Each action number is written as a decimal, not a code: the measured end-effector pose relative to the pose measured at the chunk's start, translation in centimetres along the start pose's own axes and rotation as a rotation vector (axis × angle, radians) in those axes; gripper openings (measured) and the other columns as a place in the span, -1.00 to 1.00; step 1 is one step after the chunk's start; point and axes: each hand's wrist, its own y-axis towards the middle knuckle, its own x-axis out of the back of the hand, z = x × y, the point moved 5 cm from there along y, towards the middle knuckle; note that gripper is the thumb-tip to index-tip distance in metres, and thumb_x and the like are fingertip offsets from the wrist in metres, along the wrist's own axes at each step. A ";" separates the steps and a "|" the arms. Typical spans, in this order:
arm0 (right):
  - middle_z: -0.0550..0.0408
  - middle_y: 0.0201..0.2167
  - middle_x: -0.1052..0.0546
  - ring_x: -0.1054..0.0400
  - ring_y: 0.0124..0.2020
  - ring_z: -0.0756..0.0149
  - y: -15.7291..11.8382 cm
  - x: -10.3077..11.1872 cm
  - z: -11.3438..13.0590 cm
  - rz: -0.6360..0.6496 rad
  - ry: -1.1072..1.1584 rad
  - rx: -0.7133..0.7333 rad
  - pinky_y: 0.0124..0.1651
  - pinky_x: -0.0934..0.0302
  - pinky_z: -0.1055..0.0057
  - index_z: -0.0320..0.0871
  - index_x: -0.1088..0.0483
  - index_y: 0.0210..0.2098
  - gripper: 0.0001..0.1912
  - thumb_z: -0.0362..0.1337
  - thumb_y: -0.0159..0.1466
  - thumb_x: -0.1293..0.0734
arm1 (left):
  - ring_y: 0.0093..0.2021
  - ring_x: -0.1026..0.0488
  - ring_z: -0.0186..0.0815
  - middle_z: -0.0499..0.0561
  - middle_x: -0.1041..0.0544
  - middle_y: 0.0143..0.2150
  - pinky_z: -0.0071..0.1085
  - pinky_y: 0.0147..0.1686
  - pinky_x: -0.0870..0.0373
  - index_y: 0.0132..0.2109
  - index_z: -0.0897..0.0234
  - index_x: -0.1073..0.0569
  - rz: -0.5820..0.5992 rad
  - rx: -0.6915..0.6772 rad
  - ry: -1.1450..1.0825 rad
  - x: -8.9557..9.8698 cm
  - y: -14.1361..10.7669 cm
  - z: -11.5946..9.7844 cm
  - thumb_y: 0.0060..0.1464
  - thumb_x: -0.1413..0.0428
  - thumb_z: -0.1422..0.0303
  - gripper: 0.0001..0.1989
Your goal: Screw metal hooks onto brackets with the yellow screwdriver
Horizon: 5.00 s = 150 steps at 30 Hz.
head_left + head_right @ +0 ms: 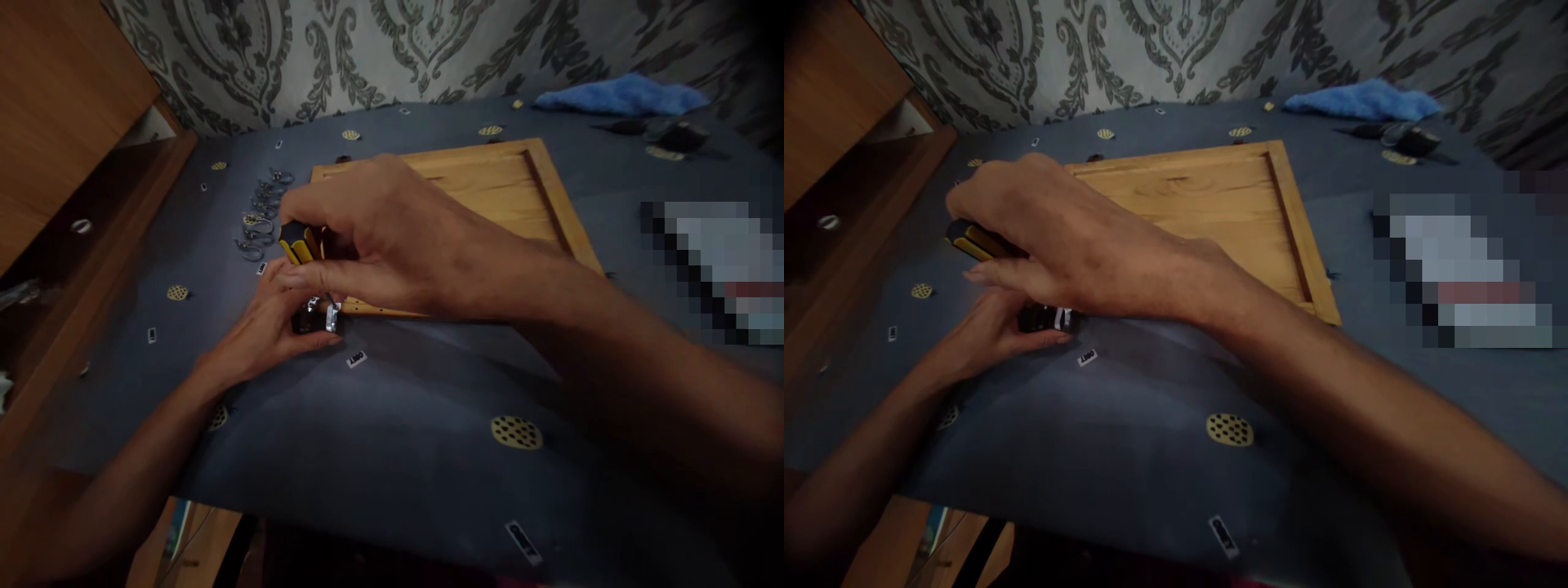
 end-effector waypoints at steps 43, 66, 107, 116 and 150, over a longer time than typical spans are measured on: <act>0.22 -0.51 -0.28 -0.21 -0.37 0.35 0.3 -0.1 -0.6 -0.076 0.006 -0.191 -0.22 -0.10 0.34 -0.06 -0.03 -0.47 -0.51 -0.17 0.43 -0.40 | 0.37 -0.31 0.12 0.14 -0.51 0.22 0.17 0.44 -0.22 0.08 0.17 -0.59 0.013 0.033 0.029 0.0 -0.1 0.2 0.23 -0.32 0.00 -0.58; 0.22 -0.53 -0.29 -0.20 -0.41 0.37 0.4 -0.3 -1.2 -0.142 0.130 -0.228 -0.33 -0.12 0.39 -0.07 -0.03 -0.51 -0.44 -0.11 0.32 -0.49 | 0.34 -0.33 0.11 0.12 -0.53 0.19 0.14 0.38 -0.30 0.05 0.17 -0.58 0.017 0.036 0.037 0.0 -0.1 0.1 0.25 -0.30 -0.05 -0.56; 0.22 -0.47 -0.36 -0.26 -0.35 0.39 0.6 -0.3 -0.6 -0.094 0.113 -0.199 -0.24 -0.11 0.38 -0.08 -0.02 -0.52 -0.43 -0.27 0.36 -0.49 | 0.35 -0.32 0.10 0.13 -0.51 0.21 0.12 0.39 -0.29 0.06 0.21 -0.59 0.006 0.024 0.063 -0.1 -0.1 0.2 0.25 -0.31 -0.03 -0.55; 0.19 -0.44 -0.41 -0.22 -0.36 0.34 0.2 -0.8 -1.0 -0.169 0.134 -0.258 -0.26 -0.14 0.35 -0.07 -0.11 -0.47 -0.51 -0.20 0.37 -0.50 | 0.33 -0.34 0.09 0.14 -0.52 0.20 0.13 0.40 -0.28 0.08 0.20 -0.58 -0.003 -0.004 0.058 -0.1 -0.1 0.3 0.26 -0.30 -0.05 -0.54; 0.19 -0.38 -0.38 -0.36 -0.34 0.37 0.0 -0.9 -1.5 -0.268 0.301 -0.299 -0.30 -0.29 0.44 -0.09 -0.16 -0.37 -0.69 -0.39 0.34 -0.41 | 0.33 -0.32 0.10 0.13 -0.53 0.16 0.16 0.40 -0.27 0.06 0.18 -0.57 -0.037 -0.049 0.001 -0.2 -0.1 0.2 0.25 -0.32 0.00 -0.58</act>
